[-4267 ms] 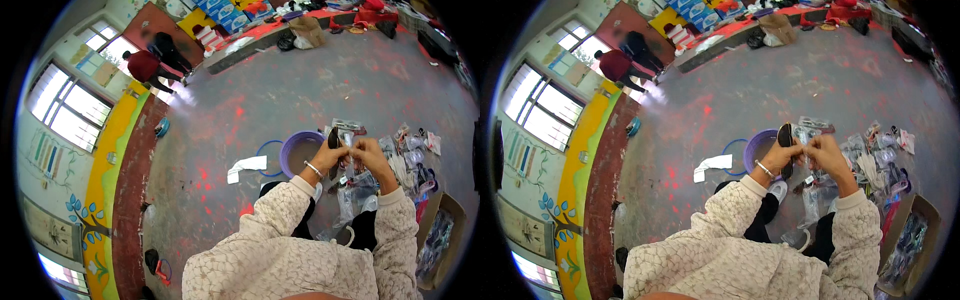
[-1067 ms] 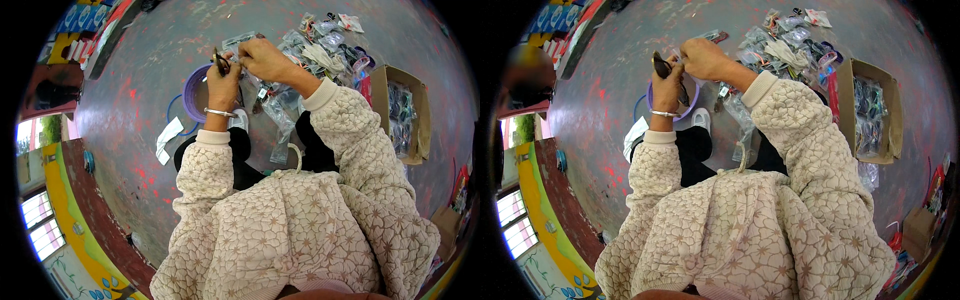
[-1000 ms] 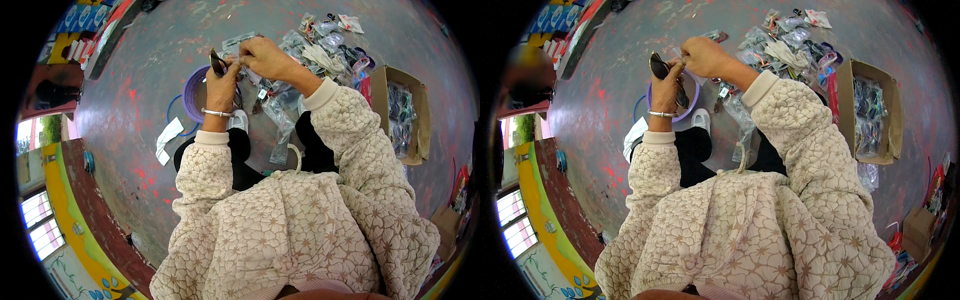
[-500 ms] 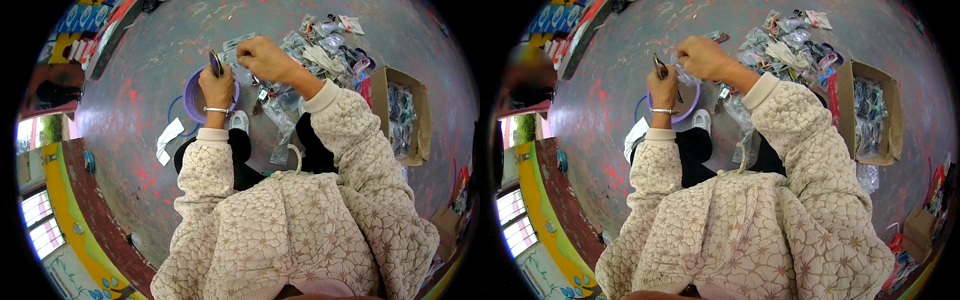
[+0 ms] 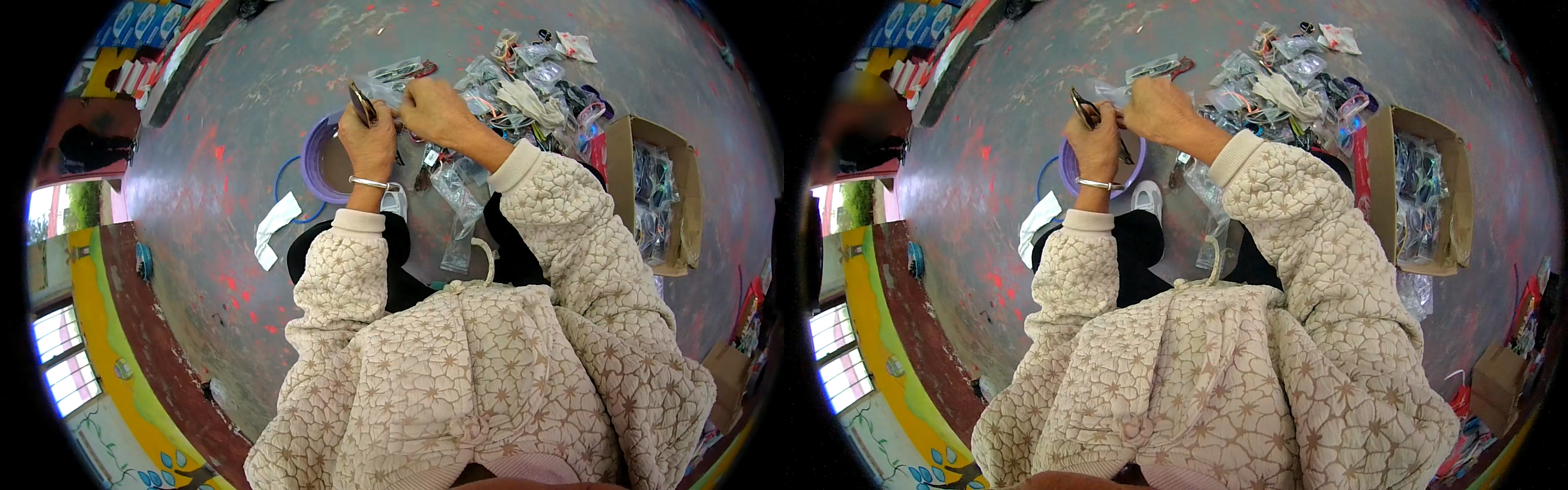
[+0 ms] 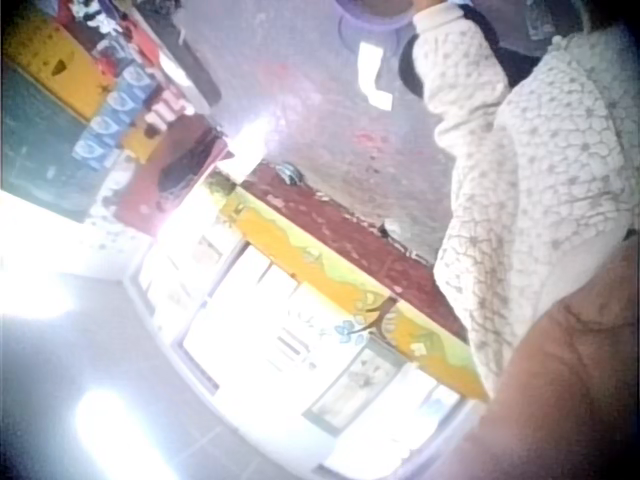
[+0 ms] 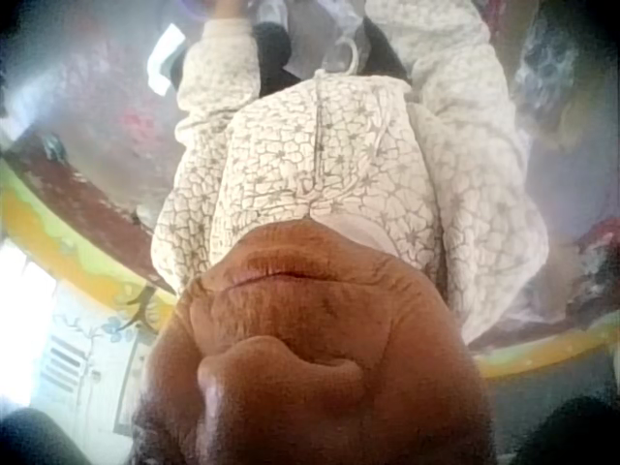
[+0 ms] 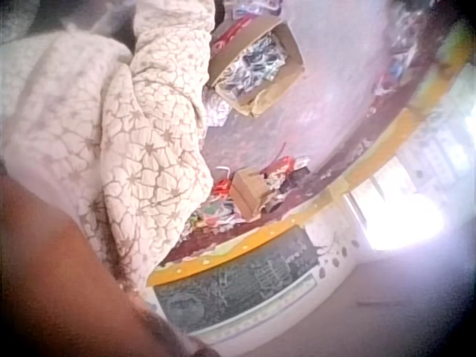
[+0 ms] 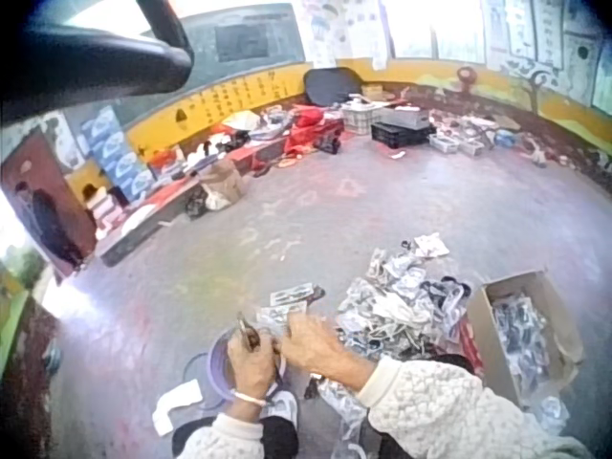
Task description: The person sits on the floor and places individual pairs of sunglasses into small plastic bags, sometimes wiping the lenses with a cloth before sealing the bag and placing it into a box.
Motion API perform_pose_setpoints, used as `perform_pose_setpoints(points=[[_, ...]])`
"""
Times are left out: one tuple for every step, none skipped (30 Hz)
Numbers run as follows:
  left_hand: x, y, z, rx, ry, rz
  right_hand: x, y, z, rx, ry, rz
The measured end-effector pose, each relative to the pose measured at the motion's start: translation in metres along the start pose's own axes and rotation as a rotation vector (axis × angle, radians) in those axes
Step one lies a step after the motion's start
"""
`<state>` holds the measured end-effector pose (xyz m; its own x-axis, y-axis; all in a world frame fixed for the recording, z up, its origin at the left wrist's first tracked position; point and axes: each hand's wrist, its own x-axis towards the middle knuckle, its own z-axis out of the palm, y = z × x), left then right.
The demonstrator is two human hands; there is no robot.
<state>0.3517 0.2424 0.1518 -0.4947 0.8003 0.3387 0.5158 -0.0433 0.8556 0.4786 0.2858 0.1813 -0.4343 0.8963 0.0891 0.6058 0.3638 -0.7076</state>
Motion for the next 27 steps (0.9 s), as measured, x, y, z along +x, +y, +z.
perform_pose_setpoints(points=[[0.001, -0.005, 0.0, 0.028, 0.017, 0.012, 0.002, 0.002, -0.002, -0.032, 0.073, -0.033], [0.001, -0.001, -0.002, 0.093, 0.044, 0.028, 0.002, 0.002, -0.004, -0.065, 0.146, -0.064], [0.002, 0.004, -0.005, 0.159, 0.071, 0.043, 0.001, 0.002, -0.007, -0.129, 0.182, -0.083], [0.001, 0.008, -0.008, 0.225, 0.098, 0.059, -0.001, 0.001, -0.012, -0.192, 0.217, -0.102], [0.0, 0.011, -0.009, 0.308, 0.075, 0.098, -0.002, -0.002, -0.016, -0.254, 0.254, -0.124], [-0.002, 0.014, -0.009, 0.391, 0.052, 0.137, -0.002, -0.003, -0.017, -0.289, 0.28, -0.16], [-0.002, 0.015, -0.009, 0.474, 0.028, 0.175, -0.002, -0.004, -0.018, -0.323, 0.305, -0.196], [0.0, 0.01, -0.01, 0.435, -0.054, 0.132, -0.004, -0.005, -0.018, -0.355, 0.329, -0.228], [0.004, 0.002, -0.011, 0.396, -0.135, 0.089, -0.004, -0.003, -0.018, -0.376, 0.331, -0.226], [0.006, -0.004, -0.012, 0.357, -0.217, 0.046, -0.001, 0.001, -0.018, -0.397, 0.333, -0.224], [0.006, 0.005, -0.015, 0.024, -0.431, -0.256, 0.002, 0.007, -0.019, -0.422, 0.339, -0.217], [0.006, 0.01, -0.017, -0.115, -0.481, -0.368, 0.006, 0.013, -0.019, -0.337, 0.351, -0.221], [0.007, 0.014, -0.02, -0.255, -0.53, -0.481, 0.01, 0.019, -0.019, -0.251, 0.363, -0.226], [0.006, 0.014, -0.022, -0.394, -0.572, -0.595, 0.011, 0.021, -0.019, -0.162, 0.373, -0.233], [0.006, 0.011, -0.023, -0.519, -0.624, -0.669, 0.012, 0.022, -0.021, -0.03, 0.327, -0.23], [0.005, 0.009, -0.024, -0.591, -0.656, -0.727, 0.012, 0.022, -0.024, 0.102, 0.28, -0.226], [0.006, 0.007, -0.025, -0.664, -0.686, -0.782, 0.013, 0.021, -0.027, 0.232, 0.232, -0.225], [0.007, 0.007, -0.026, -0.739, -0.715, -0.836, 0.013, 0.021, -0.027, 0.143, 0.296, -0.218], [0.008, 0.009, -0.028, -0.867, -0.749, -0.883, 0.013, 0.022, -0.027, 0.055, 0.36, -0.211], [0.009, 0.012, -0.029, -0.998, -0.787, -0.929, 0.013, 0.022, -0.028, -0.038, 0.426, -0.2], [0.009, 0.016, -0.03, -1.13, -0.823, -0.973, 0.012, 0.021, -0.03, -0.086, 0.44, -0.185], [0.008, 0.021, -0.033, -1.175, -0.85, -0.968, 0.011, 0.02, -0.031, -0.133, 0.454, -0.17], [0.004, 0.028, -0.038, -1.219, -0.873, -0.963, 0.011, 0.019, -0.032, -0.179, 0.466, -0.156], [0.0, 0.032, -0.04, -1.264, -0.896, -0.958, 0.011, 0.02, -0.03, -0.2, 0.485, -0.192], [-0.003, 0.034, -0.039, -1.379, -1.021, -0.945, 0.012, 0.021, -0.026, -0.22, 0.505, -0.228], [-0.005, 0.036, -0.038, -1.405, -1.094, -0.961, 0.013, 0.019, -0.024, -0.239, 0.521, -0.266], [-0.008, 0.038, -0.036, -1.431, -1.168, -0.975, 0.012, 0.016, -0.024, -0.186, 0.506, -0.301]])
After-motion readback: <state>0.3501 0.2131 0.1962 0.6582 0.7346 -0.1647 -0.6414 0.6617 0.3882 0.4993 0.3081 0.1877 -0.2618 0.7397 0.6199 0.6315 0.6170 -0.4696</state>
